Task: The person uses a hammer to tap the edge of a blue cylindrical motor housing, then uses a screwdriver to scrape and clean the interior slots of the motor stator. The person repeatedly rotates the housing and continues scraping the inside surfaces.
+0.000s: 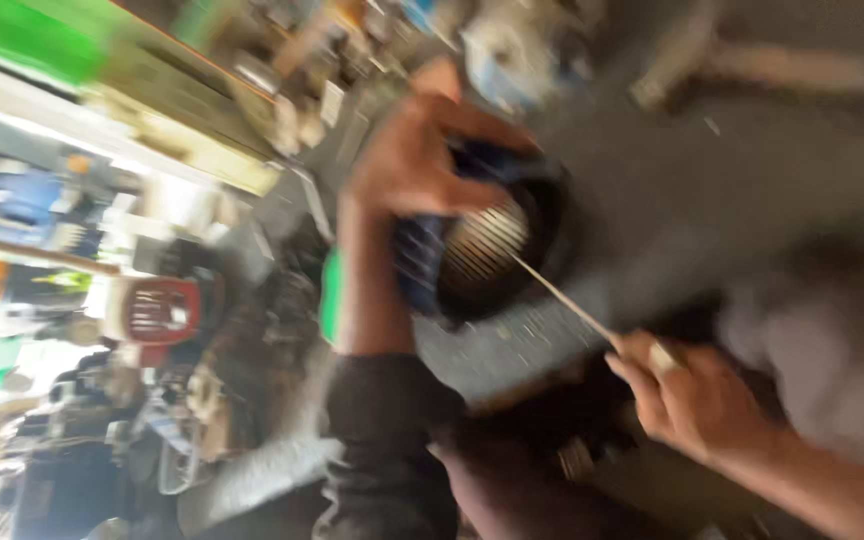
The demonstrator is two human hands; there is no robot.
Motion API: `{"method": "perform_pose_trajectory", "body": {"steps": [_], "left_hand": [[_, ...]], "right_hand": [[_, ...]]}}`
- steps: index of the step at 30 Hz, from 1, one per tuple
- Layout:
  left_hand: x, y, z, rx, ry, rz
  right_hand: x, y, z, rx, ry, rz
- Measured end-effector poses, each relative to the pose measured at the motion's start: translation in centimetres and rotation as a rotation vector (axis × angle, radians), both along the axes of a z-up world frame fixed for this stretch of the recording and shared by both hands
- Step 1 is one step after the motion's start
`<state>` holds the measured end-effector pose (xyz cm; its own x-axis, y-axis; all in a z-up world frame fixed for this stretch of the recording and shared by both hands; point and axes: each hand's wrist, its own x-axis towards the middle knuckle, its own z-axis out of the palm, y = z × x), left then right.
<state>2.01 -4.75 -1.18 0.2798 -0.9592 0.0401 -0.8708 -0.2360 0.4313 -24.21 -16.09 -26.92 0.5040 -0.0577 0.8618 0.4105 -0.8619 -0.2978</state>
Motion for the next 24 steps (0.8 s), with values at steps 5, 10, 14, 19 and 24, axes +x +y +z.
{"method": "perform_pose_trajectory", "body": {"steps": [5, 10, 14, 19, 24], "left_hand": [[1.3, 0.0, 0.0, -0.037, 0.038, -0.009], [1.4, 0.2, -0.8, -0.031, 0.026, 0.015], [1.6, 0.2, -1.4, -0.041, 0.016, 0.006], [1.8, -0.7, -0.1, -0.027, 0.015, 0.017], [0.5, -1.0, -1.1, -0.035, 0.045, 0.017]], "right_hand": [[0.2, -1.9, 2.5, 0.555, 0.703, 0.302], [0.7, -1.4, 4.4, 1.488, 1.231, 0.403], [0.9, 0.1, 3.8, 1.558, 1.092, 0.4], [2.1, 0.9, 1.5, 0.219, -0.014, 0.127], [0.3, -0.7, -1.7, 0.157, 0.063, 0.23]]}}
